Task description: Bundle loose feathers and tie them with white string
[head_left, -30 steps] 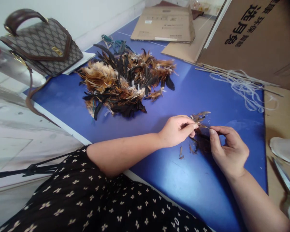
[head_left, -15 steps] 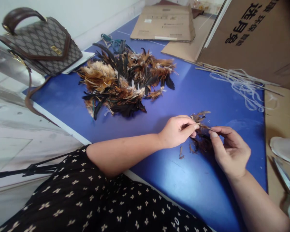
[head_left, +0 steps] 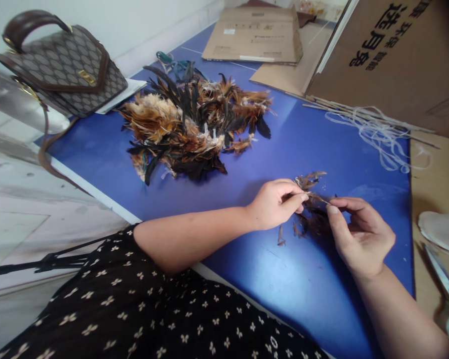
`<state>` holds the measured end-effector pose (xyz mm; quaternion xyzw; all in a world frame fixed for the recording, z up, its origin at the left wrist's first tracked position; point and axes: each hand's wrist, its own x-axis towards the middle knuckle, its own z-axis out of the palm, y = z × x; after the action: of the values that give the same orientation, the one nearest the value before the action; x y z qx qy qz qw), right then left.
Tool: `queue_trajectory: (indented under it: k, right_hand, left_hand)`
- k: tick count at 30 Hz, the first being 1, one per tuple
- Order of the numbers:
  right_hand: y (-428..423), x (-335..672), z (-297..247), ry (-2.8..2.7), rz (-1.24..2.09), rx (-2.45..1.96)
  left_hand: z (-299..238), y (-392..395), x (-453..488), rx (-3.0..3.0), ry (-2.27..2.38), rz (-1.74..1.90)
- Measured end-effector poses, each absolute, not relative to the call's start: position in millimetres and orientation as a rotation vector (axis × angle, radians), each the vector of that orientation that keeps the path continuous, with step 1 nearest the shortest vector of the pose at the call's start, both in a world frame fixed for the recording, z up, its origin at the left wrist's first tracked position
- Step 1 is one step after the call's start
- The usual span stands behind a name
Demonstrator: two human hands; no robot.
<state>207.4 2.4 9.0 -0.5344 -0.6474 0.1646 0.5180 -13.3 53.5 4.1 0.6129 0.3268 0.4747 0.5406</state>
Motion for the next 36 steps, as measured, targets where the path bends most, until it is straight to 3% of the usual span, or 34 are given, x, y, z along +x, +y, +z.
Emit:
queue_trajectory:
  k: [4,11,19,36]
  right_hand:
    - [4.1,208.4,5.1,-1.533,0.288,-1.338]
    - [5.3,215.1,11.4,-1.739,0.346,-1.308]
    - [1.5,196.5,22.4,-1.896,0.227,-1.089]
    - [2.6,197.8,14.1,-1.875,0.101,-1.051]
  left_hand:
    - [-2.2,52.3,-11.1,1.5,0.774,1.144]
    - [1.7,56.2,-14.6,1.582,0.935,1.507]
    - [6.6,44.9,-8.5,1.014,0.656,0.784]
    - [8.3,48.5,-12.8,1.004,0.609,0.678]
